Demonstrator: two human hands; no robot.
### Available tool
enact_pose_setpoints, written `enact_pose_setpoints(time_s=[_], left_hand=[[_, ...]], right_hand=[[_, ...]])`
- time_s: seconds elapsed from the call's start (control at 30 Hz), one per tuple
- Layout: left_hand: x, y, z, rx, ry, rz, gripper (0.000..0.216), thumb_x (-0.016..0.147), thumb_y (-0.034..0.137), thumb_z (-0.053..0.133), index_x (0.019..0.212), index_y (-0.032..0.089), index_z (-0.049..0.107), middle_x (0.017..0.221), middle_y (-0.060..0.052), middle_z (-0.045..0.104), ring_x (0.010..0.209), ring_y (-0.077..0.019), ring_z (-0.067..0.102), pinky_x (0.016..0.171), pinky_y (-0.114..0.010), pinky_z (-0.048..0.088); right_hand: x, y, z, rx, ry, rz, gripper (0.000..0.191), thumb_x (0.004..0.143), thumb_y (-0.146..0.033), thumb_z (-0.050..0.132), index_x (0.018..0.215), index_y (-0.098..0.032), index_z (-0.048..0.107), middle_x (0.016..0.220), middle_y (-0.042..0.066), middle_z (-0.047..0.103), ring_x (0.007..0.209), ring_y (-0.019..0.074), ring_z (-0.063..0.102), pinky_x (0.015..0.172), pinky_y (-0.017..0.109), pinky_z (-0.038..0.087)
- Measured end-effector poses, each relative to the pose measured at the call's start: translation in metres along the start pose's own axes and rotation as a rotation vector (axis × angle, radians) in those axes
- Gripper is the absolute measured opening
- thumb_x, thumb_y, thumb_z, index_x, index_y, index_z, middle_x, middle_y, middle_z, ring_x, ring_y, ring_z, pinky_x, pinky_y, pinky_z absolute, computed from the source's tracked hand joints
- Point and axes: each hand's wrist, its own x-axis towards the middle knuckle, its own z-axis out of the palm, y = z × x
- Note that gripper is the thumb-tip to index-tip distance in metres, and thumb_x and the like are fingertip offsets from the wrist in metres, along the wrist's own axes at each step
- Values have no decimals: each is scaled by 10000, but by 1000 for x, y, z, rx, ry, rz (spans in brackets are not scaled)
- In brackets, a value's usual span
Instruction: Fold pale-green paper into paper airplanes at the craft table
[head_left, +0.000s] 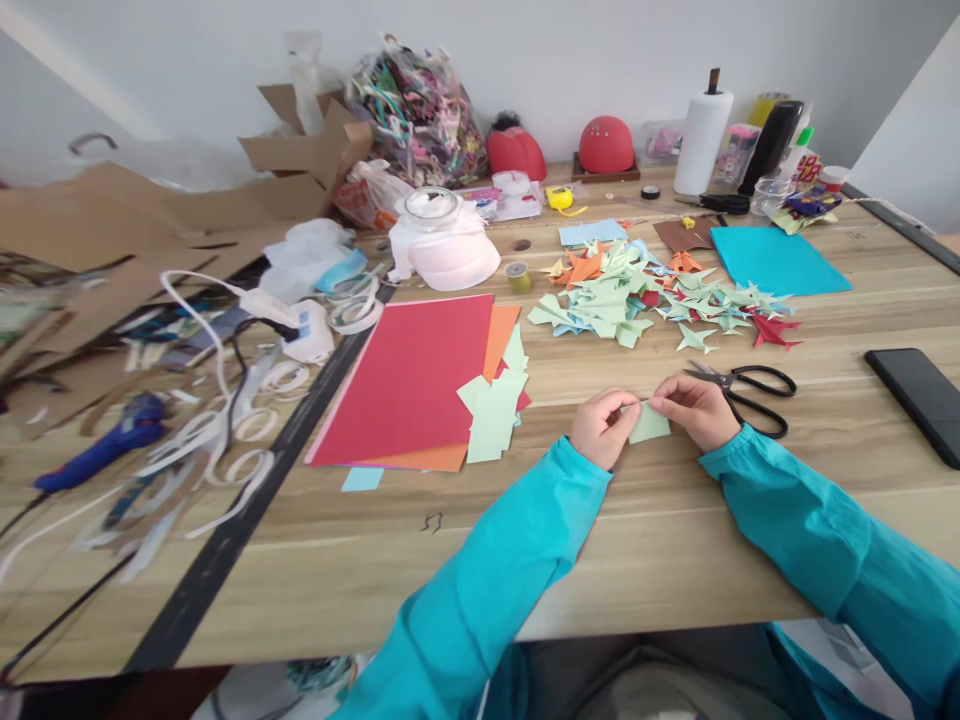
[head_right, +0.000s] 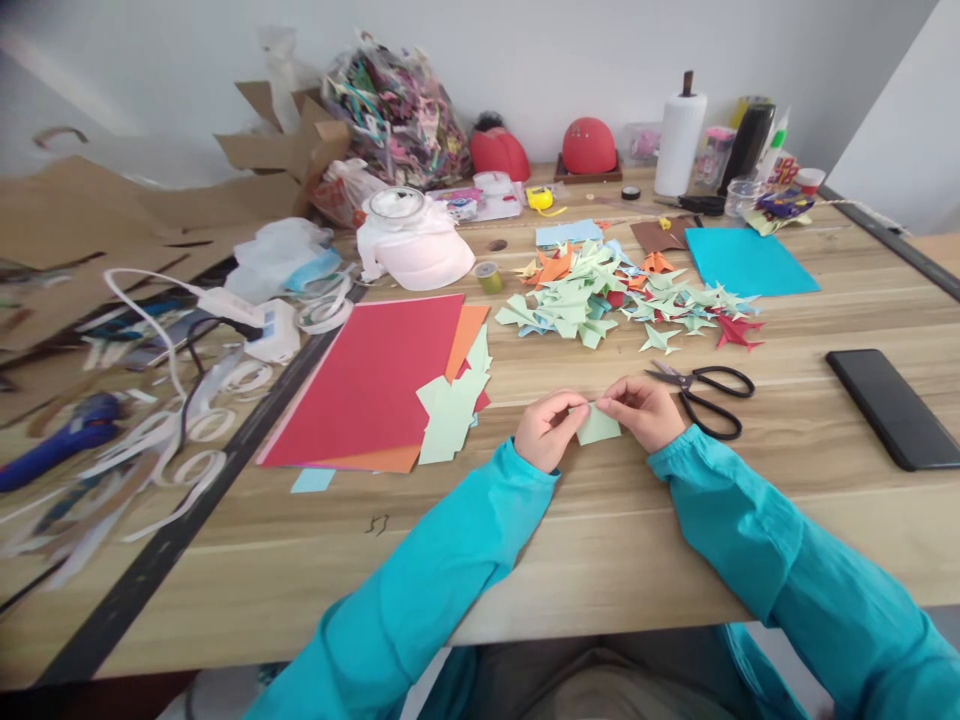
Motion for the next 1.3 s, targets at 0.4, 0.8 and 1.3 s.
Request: enact_pose_setpoints(time_s=[0.4, 0.8, 1.3], left_hand=[[-1, 2, 1, 19, -7, 21, 209, 785, 300, 526, 631, 162, 557, 600, -5, 531, 553, -105, 435, 521, -238, 343], [1, -4, -2, -119, 30, -153, 260, 742, 380, 565, 610, 160, 518, 541, 22, 488, 506, -89, 426, 485, -222, 356], [1, 0, -1, -109, 33, -60, 159, 742, 308, 582, 697, 157, 594, 691, -21, 571, 615, -114, 503, 541, -228, 389]], right_hand=[[-2, 0, 2, 26, -15, -17, 384, 506, -465, 784, 500, -185, 521, 484, -30, 487, 455, 87, 420, 400, 230, 334], [3, 12, -4, 88, 90, 29, 285, 616, -424, 731, 618, -169, 601, 519, -25, 540, 442, 73, 427, 391, 208, 325], [-4, 8, 2, -76, -109, -49, 266, 642, -438, 705, 661, -179, 646, 601, 9, 602, 571, 131, 523, 550, 277, 436]])
